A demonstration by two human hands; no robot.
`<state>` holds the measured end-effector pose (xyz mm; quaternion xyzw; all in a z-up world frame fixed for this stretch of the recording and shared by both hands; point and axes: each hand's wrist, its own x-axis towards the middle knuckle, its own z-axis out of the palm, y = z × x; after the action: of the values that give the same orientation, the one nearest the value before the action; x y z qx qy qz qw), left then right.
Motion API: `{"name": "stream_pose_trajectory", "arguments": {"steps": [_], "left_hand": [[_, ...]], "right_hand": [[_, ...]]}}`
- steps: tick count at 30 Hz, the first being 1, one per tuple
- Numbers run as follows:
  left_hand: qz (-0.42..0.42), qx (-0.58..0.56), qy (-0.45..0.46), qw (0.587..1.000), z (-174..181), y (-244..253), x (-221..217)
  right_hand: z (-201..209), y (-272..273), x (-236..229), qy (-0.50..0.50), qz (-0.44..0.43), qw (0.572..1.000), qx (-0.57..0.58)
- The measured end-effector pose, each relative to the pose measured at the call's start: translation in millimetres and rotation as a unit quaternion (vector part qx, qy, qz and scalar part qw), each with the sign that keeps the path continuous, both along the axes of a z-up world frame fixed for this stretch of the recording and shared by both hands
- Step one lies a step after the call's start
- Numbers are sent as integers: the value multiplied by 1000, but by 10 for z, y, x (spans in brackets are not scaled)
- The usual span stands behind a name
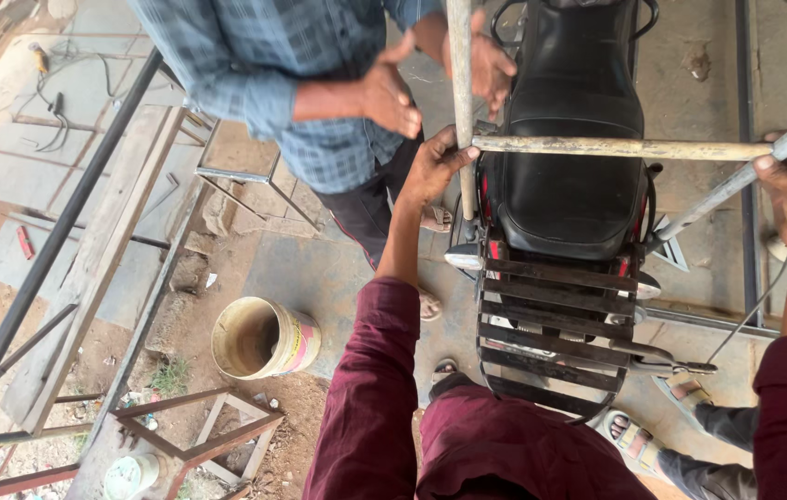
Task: The person measures a metal frame structure using a tape measure while another person assists by holding the frame. The person then places a blue tarp over the frame and uses a welding torch to weld the frame.
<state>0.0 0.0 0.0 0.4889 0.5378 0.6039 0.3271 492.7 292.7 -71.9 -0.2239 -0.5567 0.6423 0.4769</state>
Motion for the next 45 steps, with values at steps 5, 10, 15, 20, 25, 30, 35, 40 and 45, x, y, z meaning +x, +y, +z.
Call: {"name": "stream_pose_trajectory", "arguments": {"steps": [5,10,15,20,25,30,35,40,45], "left_hand": [[6,16,21,1000,65,-45,22],[51,31,-50,997,54,-66,220],[51,49,-63,996,79,-64,286],[87,27,-17,996,102,-108,321],[90,41,-22,995,129,-78,319],[80,60,-66,993,91,-97,359],[110,15,-42,993,12,-105,373],[56,80,-99,990,-59,-191,350],[56,87,-51,993,-49,-161,358]], "right_hand": [[197,-139,-51,0,10,1000,-9],[269,-184,-39,-11,16,1000,-22],[152,-95,6,4,44,999,-24],[-82,33,91,16,45,999,-27],[-148,117,107,36,64,997,-39],[171,-190,-7,-42,-22,999,2],[712,-1038,-297,-182,-328,876,302],[1321,-1715,-805,-308,-221,802,461],[1733,-1796,-1673,-396,-117,702,581]]}}
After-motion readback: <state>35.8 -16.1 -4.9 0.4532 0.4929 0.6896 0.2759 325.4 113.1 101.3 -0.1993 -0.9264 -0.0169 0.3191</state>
